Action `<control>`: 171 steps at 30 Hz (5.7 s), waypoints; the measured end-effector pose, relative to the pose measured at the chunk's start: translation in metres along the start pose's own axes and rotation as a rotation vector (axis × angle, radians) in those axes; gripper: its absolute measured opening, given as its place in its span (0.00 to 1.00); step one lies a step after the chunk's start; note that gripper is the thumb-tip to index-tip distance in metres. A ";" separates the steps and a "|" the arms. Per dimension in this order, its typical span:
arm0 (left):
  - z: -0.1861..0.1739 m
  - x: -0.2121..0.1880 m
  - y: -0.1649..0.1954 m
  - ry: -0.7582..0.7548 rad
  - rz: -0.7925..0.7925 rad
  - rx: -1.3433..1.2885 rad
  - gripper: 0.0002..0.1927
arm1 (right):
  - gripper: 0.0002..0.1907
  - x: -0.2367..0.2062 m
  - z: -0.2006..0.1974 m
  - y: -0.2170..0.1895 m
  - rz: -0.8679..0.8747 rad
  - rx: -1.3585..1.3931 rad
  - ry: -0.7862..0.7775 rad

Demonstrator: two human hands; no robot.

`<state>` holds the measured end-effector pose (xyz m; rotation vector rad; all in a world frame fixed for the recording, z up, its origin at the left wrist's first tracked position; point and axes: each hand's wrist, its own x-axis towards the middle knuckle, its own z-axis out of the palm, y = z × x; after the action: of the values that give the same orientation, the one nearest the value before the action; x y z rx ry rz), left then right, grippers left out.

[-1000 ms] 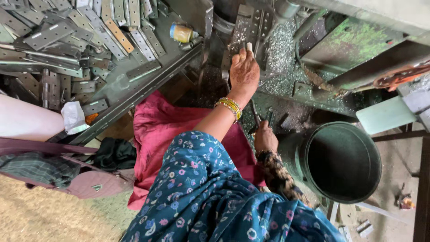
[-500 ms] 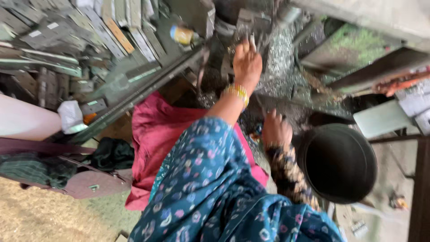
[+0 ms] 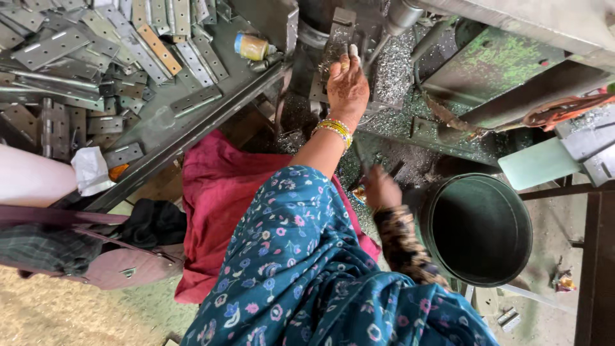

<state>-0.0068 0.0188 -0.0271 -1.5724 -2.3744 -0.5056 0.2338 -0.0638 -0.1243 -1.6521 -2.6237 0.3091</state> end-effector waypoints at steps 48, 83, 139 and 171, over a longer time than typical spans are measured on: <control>-0.039 -0.036 -0.002 -0.004 0.009 -0.122 0.15 | 0.16 0.019 -0.113 -0.061 -0.040 -0.443 -0.114; -0.025 -0.026 -0.006 -0.047 0.024 -0.015 0.14 | 0.17 0.020 0.001 0.012 0.014 0.134 -0.090; -0.061 -0.123 -0.300 0.123 -0.302 0.037 0.08 | 0.23 -0.001 -0.134 -0.070 -0.171 -0.226 0.308; -0.017 -0.065 -0.008 -0.064 0.054 -0.157 0.15 | 0.15 0.023 -0.133 -0.085 -0.071 -0.490 -0.071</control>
<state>0.0108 -0.0452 -0.0384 -1.7391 -2.3824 -0.6542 0.1648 -0.0581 0.0192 -1.6754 -2.9733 -0.3112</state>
